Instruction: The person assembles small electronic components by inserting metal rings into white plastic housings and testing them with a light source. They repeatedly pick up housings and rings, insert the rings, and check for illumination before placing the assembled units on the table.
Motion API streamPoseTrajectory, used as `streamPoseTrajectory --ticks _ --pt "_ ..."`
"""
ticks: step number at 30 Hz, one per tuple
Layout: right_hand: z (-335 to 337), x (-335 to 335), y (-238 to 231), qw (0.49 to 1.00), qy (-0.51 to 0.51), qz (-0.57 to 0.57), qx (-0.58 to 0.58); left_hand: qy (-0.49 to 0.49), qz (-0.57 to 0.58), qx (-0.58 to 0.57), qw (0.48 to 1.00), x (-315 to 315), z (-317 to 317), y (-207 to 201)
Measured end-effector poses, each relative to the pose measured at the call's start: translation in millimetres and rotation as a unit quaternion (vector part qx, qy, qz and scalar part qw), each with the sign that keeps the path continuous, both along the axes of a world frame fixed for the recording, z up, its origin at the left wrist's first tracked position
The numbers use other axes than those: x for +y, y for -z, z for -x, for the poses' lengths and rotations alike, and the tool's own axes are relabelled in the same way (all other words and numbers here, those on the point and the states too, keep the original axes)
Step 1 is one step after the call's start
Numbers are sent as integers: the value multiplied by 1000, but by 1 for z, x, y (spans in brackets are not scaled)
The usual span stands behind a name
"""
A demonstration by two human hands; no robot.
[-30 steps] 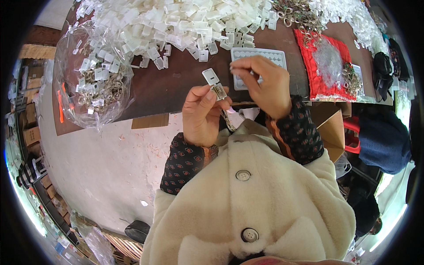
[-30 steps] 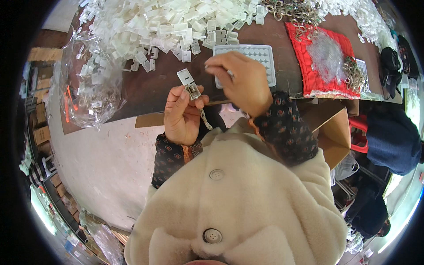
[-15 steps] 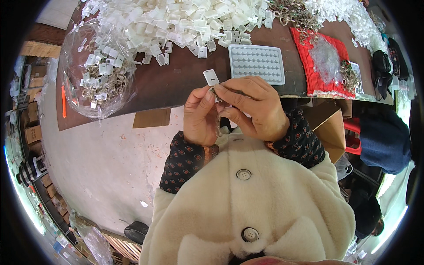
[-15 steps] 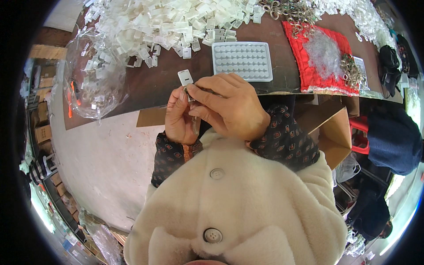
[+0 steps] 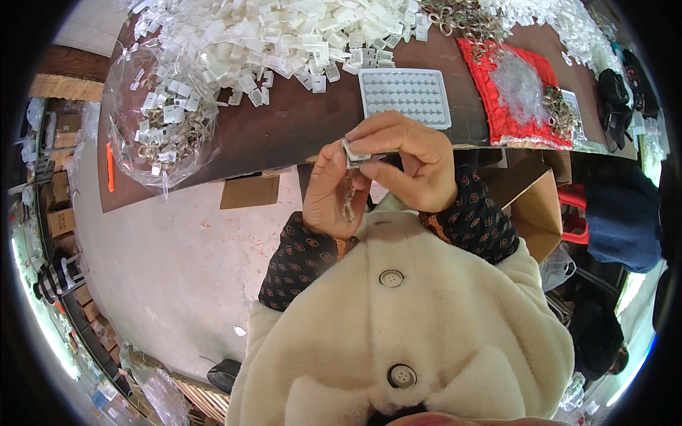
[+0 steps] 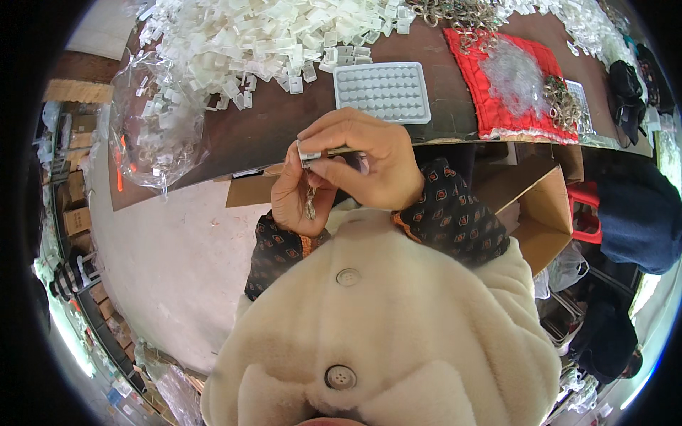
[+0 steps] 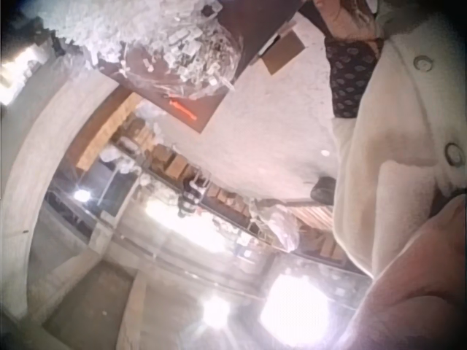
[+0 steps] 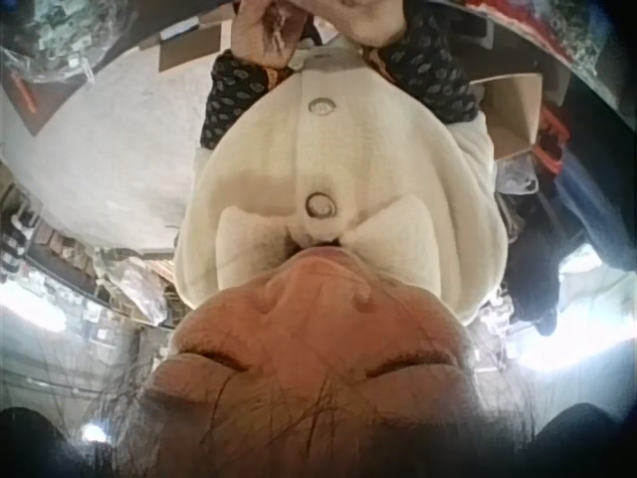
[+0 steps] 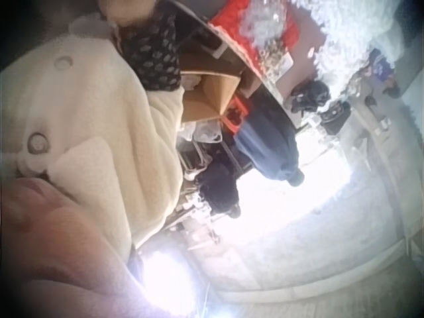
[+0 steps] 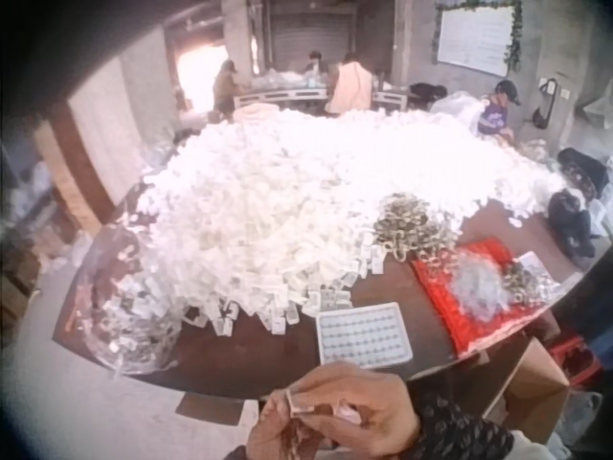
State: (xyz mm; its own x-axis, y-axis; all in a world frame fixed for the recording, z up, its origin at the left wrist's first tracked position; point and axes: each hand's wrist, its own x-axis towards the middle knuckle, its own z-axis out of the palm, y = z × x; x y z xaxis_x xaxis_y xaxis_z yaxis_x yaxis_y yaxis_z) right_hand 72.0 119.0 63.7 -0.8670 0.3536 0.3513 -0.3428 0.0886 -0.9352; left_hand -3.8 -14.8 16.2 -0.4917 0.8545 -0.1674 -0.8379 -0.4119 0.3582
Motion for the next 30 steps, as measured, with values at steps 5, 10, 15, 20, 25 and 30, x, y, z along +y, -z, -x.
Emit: streamPoseTrajectory --ticks 5,10,15,20,25,30 --pt "2 6 7 983 5 -159 90 -7 4 -87 996 0 -5 -7" --pt "2 0 13 981 60 -162 90 21 26 -52 998 0 -9 0" --pt "1 5 24 952 90 -245 161 31 -124 -159 979 1 -13 4" --pt "-36 27 27 953 65 -291 60 19 3 -63 998 14 -16 2" --pt "-87 114 40 794 425 -404 -162 -15 3 -53 998 30 -20 4" --pt "-110 166 67 748 469 -406 -233 15 17 -30 999 34 -21 5"
